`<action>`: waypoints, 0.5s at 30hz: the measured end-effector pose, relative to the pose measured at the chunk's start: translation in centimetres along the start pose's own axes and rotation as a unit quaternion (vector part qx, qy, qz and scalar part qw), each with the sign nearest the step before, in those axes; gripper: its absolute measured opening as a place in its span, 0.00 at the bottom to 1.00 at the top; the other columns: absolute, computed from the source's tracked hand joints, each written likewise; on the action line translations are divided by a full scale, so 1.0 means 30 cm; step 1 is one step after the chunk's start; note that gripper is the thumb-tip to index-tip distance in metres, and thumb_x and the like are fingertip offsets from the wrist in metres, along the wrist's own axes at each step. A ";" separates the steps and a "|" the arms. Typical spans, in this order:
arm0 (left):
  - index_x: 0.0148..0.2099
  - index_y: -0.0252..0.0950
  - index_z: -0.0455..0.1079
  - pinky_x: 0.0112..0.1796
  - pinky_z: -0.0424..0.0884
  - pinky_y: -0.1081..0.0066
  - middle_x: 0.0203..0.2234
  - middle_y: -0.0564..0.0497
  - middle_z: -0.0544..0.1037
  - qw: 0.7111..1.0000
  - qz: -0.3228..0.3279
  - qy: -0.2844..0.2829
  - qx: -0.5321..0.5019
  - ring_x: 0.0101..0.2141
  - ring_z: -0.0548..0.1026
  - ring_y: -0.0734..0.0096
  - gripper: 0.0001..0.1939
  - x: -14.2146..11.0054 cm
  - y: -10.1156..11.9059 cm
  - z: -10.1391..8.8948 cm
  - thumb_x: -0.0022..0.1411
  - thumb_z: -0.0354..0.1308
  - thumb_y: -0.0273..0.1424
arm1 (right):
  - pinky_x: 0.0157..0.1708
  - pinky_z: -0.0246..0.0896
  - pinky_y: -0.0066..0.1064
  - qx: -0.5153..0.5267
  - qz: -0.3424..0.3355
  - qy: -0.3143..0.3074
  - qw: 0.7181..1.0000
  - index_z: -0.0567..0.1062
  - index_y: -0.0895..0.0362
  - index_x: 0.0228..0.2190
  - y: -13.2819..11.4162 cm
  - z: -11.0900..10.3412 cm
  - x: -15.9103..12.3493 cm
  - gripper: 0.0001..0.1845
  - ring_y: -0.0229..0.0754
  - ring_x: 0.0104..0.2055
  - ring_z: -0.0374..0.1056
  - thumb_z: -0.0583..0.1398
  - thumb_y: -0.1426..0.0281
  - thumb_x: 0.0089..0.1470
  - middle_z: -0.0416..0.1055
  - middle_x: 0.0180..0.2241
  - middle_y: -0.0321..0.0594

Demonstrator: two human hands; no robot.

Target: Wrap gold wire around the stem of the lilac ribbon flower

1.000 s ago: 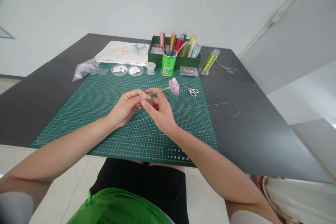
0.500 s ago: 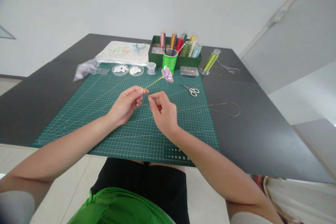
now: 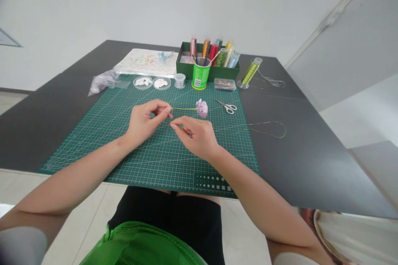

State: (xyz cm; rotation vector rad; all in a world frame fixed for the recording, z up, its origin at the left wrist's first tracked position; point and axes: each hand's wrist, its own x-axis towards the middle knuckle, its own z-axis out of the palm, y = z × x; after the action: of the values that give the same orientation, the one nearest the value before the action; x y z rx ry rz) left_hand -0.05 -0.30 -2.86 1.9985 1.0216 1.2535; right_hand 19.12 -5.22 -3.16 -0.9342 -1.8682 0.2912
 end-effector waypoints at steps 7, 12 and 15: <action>0.38 0.37 0.78 0.31 0.67 0.74 0.26 0.55 0.82 0.995 0.032 0.000 0.093 0.26 0.75 0.75 0.08 0.009 -0.035 -0.003 0.70 0.60 0.32 | 0.19 0.42 0.28 0.155 0.120 -0.016 0.980 0.89 0.54 0.32 -0.019 -0.080 0.033 0.07 0.30 0.18 0.45 0.68 0.67 0.59 0.53 0.14 0.27; 0.37 0.37 0.79 0.33 0.68 0.72 0.30 0.53 0.82 0.991 0.059 -0.058 0.107 0.30 0.75 0.73 0.07 0.008 -0.037 -0.004 0.69 0.61 0.30 | 0.19 0.47 0.28 0.202 0.173 0.033 0.963 0.90 0.51 0.31 0.018 -0.116 0.066 0.07 0.33 0.20 0.54 0.71 0.62 0.54 0.67 0.16 0.33; 0.37 0.37 0.79 0.34 0.68 0.72 0.32 0.52 0.82 0.988 0.069 -0.094 0.103 0.31 0.75 0.72 0.06 0.003 -0.026 -0.003 0.68 0.62 0.29 | 0.19 0.51 0.28 0.228 0.196 0.035 0.953 0.90 0.50 0.32 0.045 -0.124 0.076 0.07 0.35 0.21 0.61 0.72 0.62 0.53 0.72 0.18 0.36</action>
State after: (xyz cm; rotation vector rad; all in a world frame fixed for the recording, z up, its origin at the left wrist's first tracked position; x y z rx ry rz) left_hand -0.34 0.21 -3.40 2.3317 0.9666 1.0382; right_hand 22.45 -3.40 -0.60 -0.9662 -1.4467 0.8796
